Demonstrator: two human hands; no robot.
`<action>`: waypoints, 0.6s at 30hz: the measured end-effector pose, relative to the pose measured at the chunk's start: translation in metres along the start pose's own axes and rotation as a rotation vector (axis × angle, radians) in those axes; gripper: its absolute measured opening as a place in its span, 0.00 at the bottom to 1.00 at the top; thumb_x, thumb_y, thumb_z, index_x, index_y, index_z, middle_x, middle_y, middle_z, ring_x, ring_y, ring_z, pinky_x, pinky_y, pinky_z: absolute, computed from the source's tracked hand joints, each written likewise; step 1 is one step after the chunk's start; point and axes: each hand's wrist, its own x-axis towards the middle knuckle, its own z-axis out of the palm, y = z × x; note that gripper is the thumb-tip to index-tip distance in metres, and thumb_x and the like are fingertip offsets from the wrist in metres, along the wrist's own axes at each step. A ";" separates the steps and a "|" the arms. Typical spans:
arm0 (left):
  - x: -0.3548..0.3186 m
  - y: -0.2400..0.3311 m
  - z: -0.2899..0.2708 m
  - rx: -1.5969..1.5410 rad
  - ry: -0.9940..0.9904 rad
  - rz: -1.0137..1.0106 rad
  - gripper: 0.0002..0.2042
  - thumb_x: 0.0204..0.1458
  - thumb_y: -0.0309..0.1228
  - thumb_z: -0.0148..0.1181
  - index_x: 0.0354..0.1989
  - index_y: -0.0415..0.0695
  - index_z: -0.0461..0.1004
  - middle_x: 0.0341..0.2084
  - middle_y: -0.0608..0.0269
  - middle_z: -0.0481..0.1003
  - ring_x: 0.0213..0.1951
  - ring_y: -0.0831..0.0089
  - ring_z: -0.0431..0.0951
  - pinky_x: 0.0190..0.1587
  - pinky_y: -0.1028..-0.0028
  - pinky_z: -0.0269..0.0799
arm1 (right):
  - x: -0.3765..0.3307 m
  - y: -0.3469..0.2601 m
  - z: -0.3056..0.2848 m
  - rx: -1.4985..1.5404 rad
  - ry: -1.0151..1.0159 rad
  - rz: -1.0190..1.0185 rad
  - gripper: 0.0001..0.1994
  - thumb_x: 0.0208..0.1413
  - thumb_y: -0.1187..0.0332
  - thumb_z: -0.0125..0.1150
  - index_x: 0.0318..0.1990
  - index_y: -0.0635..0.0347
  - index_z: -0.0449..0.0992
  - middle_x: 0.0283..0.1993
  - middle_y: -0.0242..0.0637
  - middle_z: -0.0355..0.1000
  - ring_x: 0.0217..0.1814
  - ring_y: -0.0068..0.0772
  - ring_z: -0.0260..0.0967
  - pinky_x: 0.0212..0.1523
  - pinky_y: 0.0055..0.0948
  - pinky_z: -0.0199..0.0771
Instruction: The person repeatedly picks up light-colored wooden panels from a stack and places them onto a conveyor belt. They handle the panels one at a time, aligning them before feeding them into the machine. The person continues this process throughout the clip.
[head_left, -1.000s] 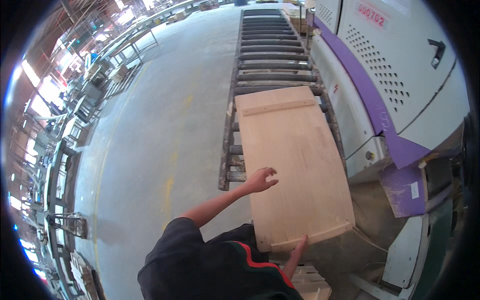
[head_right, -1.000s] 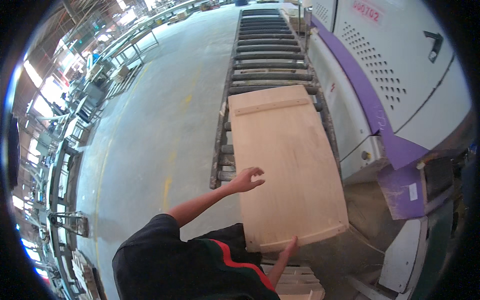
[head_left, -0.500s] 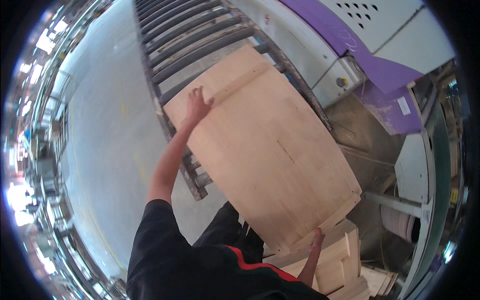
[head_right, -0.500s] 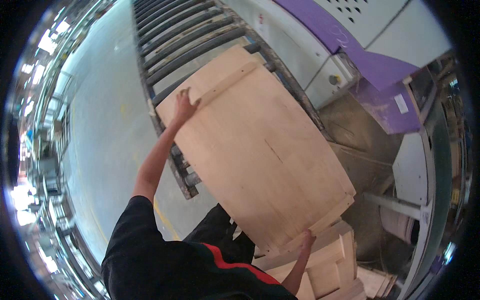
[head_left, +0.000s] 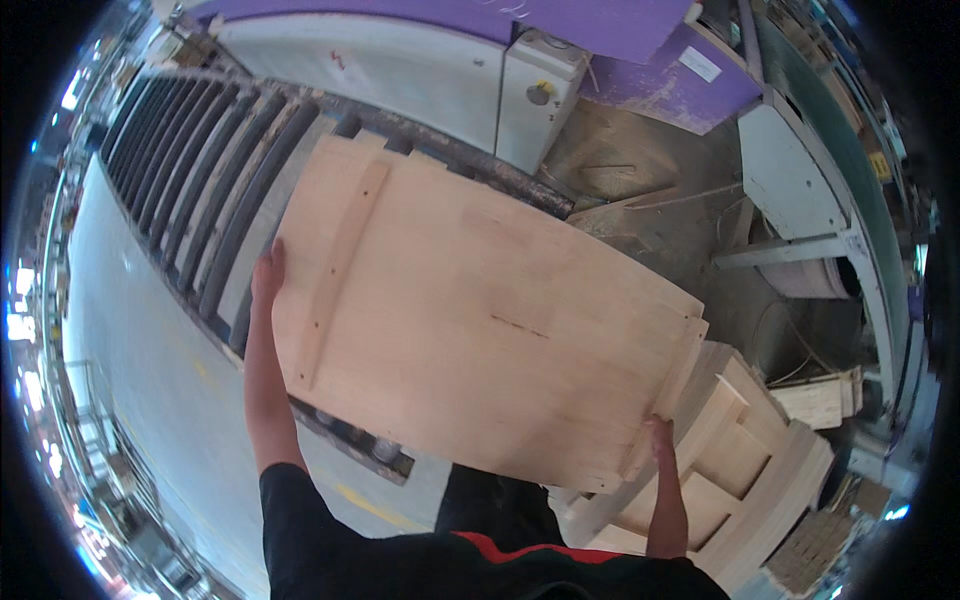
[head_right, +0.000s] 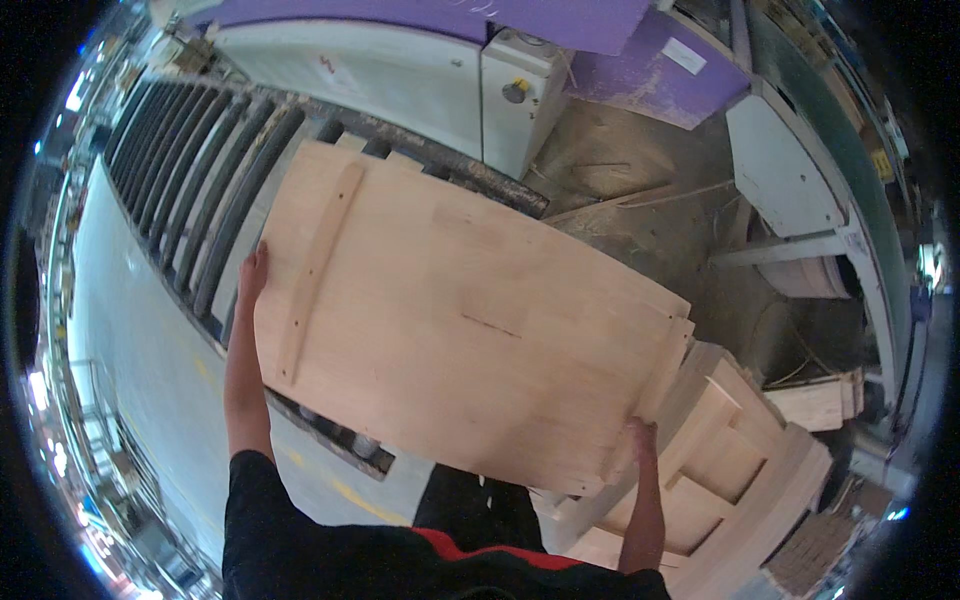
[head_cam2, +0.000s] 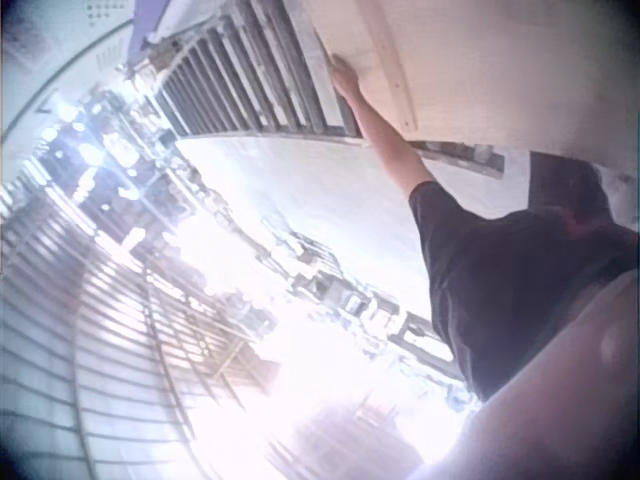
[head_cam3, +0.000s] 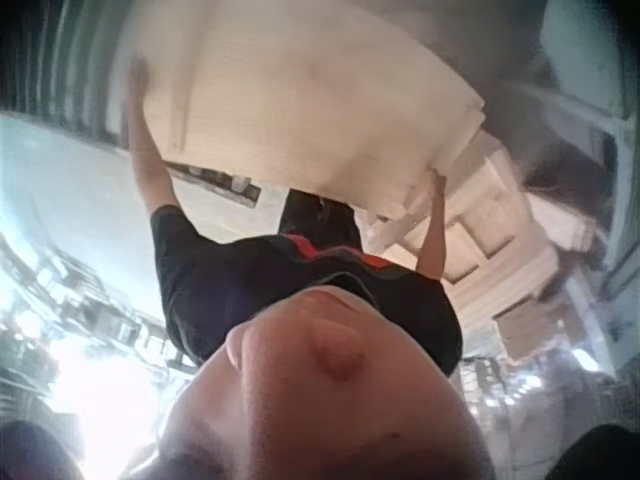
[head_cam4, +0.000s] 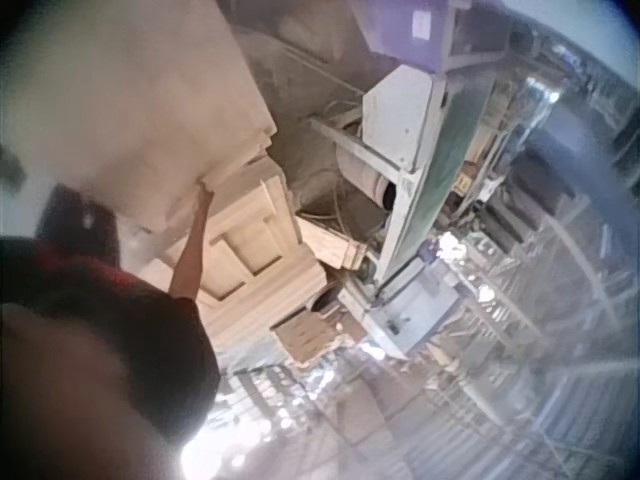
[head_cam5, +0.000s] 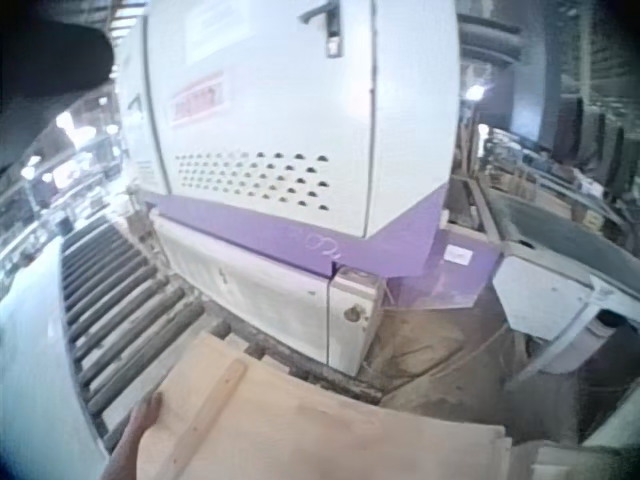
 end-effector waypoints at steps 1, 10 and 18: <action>0.009 0.000 0.003 0.026 -0.045 -0.048 0.34 0.59 0.57 0.36 0.43 0.32 0.75 0.40 0.30 0.72 0.49 0.40 0.71 0.52 0.53 0.64 | -0.005 0.001 0.012 0.044 0.017 -0.016 0.39 0.36 0.59 0.64 0.55 0.73 0.57 0.45 0.46 0.65 0.47 0.39 0.64 0.51 0.39 0.64; -0.023 -0.045 0.017 0.014 0.193 -0.184 0.41 0.52 0.67 0.39 0.49 0.35 0.75 0.31 0.44 0.78 0.37 0.50 0.76 0.44 0.54 0.67 | -0.052 -0.065 0.000 0.038 0.050 -0.206 0.31 0.39 0.62 0.67 0.48 0.73 0.62 0.44 0.47 0.71 0.46 0.37 0.68 0.46 0.33 0.70; -0.096 0.083 0.027 -0.369 0.007 -0.208 0.44 0.52 0.68 0.35 0.44 0.32 0.76 0.36 0.42 0.78 0.40 0.48 0.76 0.45 0.54 0.68 | -0.056 0.003 -0.205 -0.203 0.432 -0.219 0.30 0.42 0.58 0.65 0.45 0.74 0.63 0.40 0.50 0.68 0.42 0.39 0.66 0.44 0.40 0.68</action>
